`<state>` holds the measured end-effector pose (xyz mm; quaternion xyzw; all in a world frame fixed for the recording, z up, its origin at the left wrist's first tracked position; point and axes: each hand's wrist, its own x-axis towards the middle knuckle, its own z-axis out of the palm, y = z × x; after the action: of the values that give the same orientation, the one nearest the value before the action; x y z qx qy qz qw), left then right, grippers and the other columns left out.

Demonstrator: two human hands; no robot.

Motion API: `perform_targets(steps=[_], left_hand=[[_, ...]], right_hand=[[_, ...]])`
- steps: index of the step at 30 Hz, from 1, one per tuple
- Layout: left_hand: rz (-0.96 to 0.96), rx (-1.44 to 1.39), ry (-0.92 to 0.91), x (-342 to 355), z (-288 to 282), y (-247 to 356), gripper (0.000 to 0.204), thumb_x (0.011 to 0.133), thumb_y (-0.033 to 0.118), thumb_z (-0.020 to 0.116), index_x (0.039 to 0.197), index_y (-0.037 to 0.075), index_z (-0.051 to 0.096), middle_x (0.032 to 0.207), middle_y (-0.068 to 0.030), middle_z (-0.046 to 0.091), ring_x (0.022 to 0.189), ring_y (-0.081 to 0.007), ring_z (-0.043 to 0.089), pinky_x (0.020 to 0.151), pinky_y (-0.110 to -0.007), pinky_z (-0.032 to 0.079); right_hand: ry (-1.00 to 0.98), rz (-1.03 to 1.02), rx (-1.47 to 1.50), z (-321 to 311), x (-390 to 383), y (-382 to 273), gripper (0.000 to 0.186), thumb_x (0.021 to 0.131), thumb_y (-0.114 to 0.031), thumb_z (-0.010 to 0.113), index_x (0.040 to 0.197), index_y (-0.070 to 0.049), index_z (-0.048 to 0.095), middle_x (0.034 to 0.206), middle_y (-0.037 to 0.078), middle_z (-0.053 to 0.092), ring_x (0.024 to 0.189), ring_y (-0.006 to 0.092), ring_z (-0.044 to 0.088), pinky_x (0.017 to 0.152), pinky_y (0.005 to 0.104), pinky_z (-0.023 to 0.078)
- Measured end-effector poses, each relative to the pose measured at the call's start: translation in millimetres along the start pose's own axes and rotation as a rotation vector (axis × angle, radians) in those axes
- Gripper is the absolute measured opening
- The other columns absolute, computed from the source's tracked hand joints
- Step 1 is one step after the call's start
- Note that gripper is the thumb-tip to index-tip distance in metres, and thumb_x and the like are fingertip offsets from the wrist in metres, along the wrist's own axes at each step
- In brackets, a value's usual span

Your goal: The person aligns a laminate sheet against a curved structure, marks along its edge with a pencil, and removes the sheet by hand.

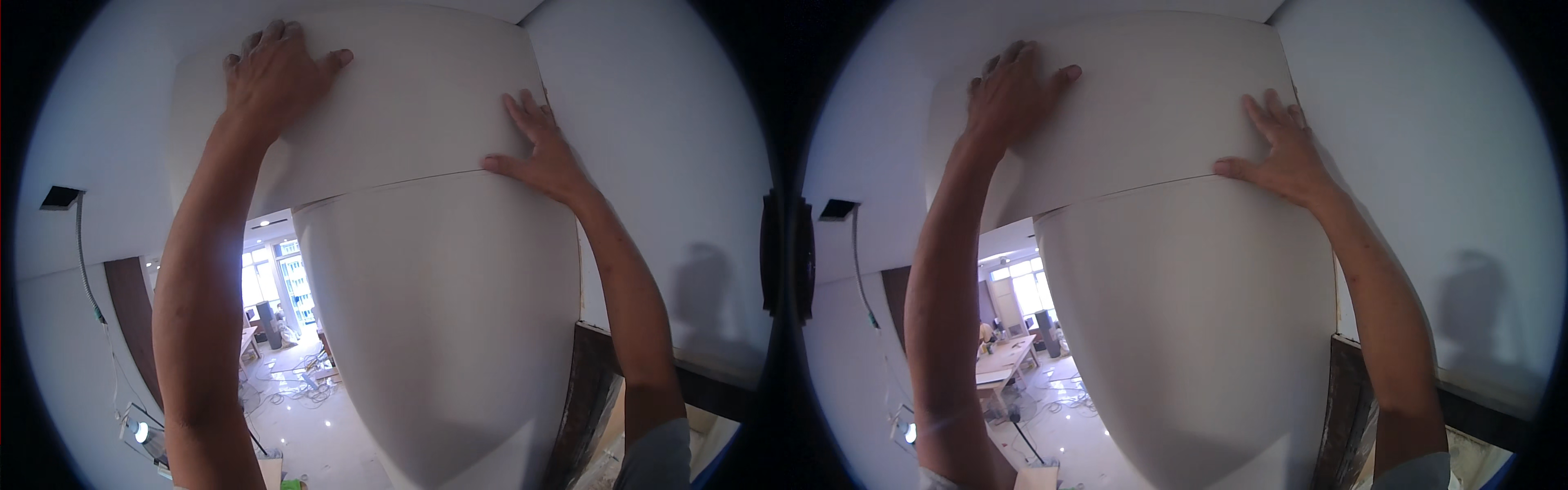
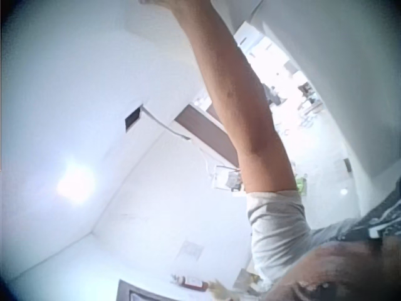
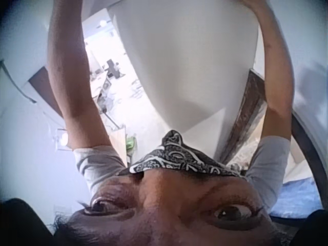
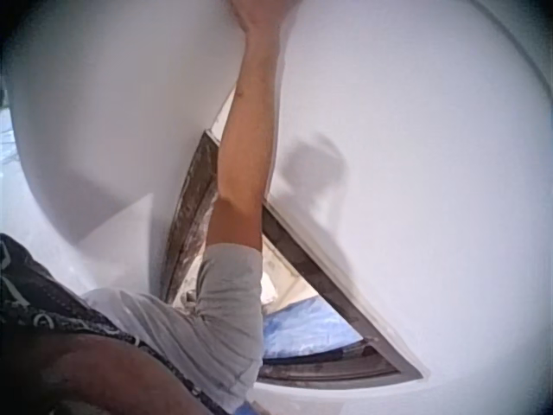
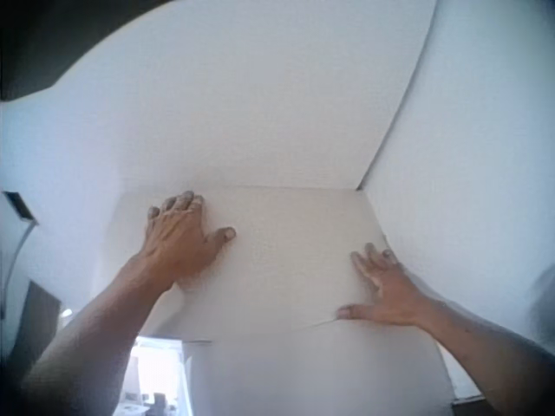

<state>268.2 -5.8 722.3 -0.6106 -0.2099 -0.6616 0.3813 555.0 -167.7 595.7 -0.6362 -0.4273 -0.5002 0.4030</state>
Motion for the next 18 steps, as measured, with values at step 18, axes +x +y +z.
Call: perform_targets(steps=[18], left_hand=[[-0.229, 0.065, 0.122, -8.5, 13.1, -60.3, 0.092, 0.092, 0.066, 0.057, 0.153, 0.000, 0.044, 0.161, -0.0174, 0.042, 0.153, -0.0338, 0.033, 0.122, -0.054, 0.025]], right_hand=[[0.028, -0.034, -0.004, 4.4, 0.9, 3.7, 0.122, 0.067, -0.081, 0.077, 0.163, -0.020, 0.032, 0.172, 0.018, 0.018, 0.158, 0.0437, 0.009, 0.128, 0.0537, 0.019]])
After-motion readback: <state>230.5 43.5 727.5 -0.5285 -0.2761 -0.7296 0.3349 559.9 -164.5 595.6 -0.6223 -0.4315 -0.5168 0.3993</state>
